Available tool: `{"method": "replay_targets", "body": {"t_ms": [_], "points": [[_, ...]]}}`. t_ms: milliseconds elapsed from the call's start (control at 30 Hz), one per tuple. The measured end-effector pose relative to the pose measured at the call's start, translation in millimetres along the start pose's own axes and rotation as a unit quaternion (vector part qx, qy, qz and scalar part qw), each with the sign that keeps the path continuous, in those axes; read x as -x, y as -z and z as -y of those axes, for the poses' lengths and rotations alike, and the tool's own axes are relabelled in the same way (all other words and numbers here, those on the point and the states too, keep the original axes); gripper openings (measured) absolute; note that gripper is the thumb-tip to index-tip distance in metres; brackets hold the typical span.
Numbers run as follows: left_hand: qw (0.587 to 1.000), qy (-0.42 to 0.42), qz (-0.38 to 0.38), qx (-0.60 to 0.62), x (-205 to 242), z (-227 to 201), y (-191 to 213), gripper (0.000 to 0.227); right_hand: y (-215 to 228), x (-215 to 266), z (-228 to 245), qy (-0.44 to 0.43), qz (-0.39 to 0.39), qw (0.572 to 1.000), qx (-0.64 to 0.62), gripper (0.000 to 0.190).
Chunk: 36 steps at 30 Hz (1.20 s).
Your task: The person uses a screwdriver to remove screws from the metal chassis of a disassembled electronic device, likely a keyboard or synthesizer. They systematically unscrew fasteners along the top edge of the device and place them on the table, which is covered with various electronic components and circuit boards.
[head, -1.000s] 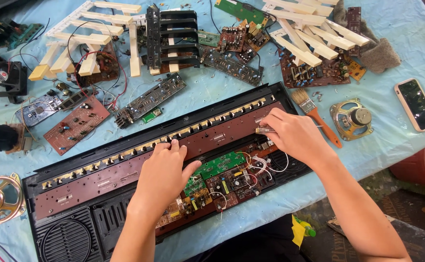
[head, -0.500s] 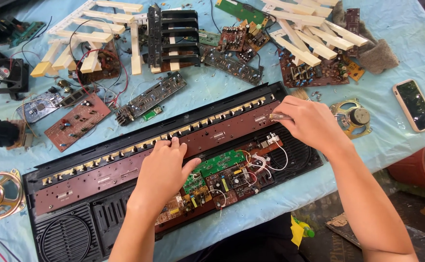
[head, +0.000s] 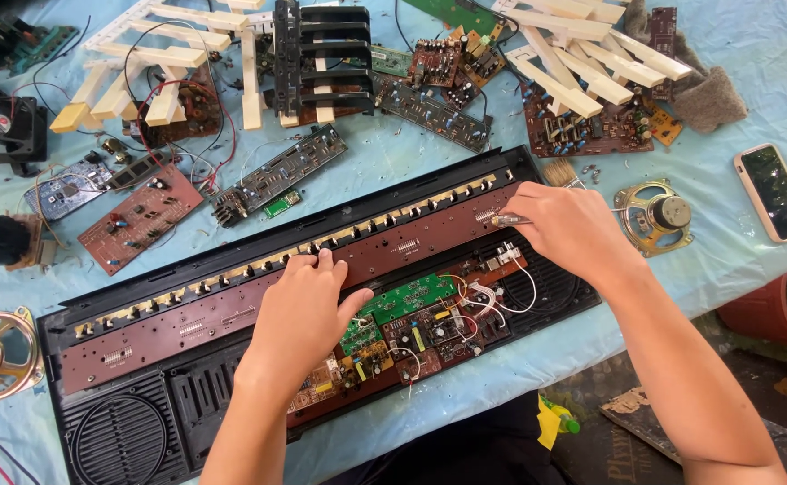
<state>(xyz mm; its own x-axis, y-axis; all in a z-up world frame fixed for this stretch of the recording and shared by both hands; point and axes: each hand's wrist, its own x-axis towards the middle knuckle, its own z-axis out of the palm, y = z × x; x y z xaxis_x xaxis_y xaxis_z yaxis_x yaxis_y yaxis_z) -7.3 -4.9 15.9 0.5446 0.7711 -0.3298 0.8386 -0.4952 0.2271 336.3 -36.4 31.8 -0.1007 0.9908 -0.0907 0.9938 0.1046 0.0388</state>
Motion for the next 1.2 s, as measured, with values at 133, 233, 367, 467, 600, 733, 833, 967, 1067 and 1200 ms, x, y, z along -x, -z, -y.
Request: {"method": "replay_targets", "body": {"t_ms": [133,233,367,467,600,733,833,967,1067,1200], "points": [[1.000,-0.003,-0.001,-0.003,-0.4,1.1,-0.2,0.057,7.6,-1.7,-2.3,0.005,0.035,0.999,-0.010,0.015],[1.000,-0.005,-0.011,-0.004,-2.0,3.4,-6.6,0.056,18.4,2.5,2.6,0.004,0.061,0.998,-0.012,0.019],[1.000,-0.007,-0.008,-0.007,-0.7,1.1,-0.6,0.056,28.0,3.5,1.9,-0.017,0.094,0.995,-0.037,0.023],[1.000,-0.005,-0.006,-0.011,-0.9,0.7,-1.1,0.056,31.0,-2.0,0.7,-0.052,0.139,0.986,-0.077,0.028],[1.000,-0.003,-0.004,-0.001,-1.2,0.7,0.0,0.056,37.2,-4.6,2.0,-0.060,0.159,0.979,-0.117,0.028],[1.000,-0.005,-0.010,-0.007,-2.5,2.1,-5.8,0.057,30.8,-9.0,-0.5,-0.080,0.177,0.964,-0.180,0.030],[1.000,-0.006,-0.006,-0.001,-1.6,1.3,-5.0,0.058,56.1,-10.0,1.8,-0.129,0.206,0.921,-0.306,0.064],[1.000,-0.001,-0.014,-0.002,-2.0,1.3,-8.2,0.057,44.6,-0.2,-19.2,-0.069,0.025,0.922,-0.380,0.050],[0.998,-0.007,-0.055,0.021,-3.6,-0.6,-10.3,0.051,40.9,2.6,-16.6,-0.092,-0.102,0.890,-0.436,0.020],[0.999,0.002,-0.044,0.027,-2.0,-1.7,-6.7,0.051,44.5,-1.2,-0.7,-0.007,-0.197,0.905,-0.377,0.011]]}}
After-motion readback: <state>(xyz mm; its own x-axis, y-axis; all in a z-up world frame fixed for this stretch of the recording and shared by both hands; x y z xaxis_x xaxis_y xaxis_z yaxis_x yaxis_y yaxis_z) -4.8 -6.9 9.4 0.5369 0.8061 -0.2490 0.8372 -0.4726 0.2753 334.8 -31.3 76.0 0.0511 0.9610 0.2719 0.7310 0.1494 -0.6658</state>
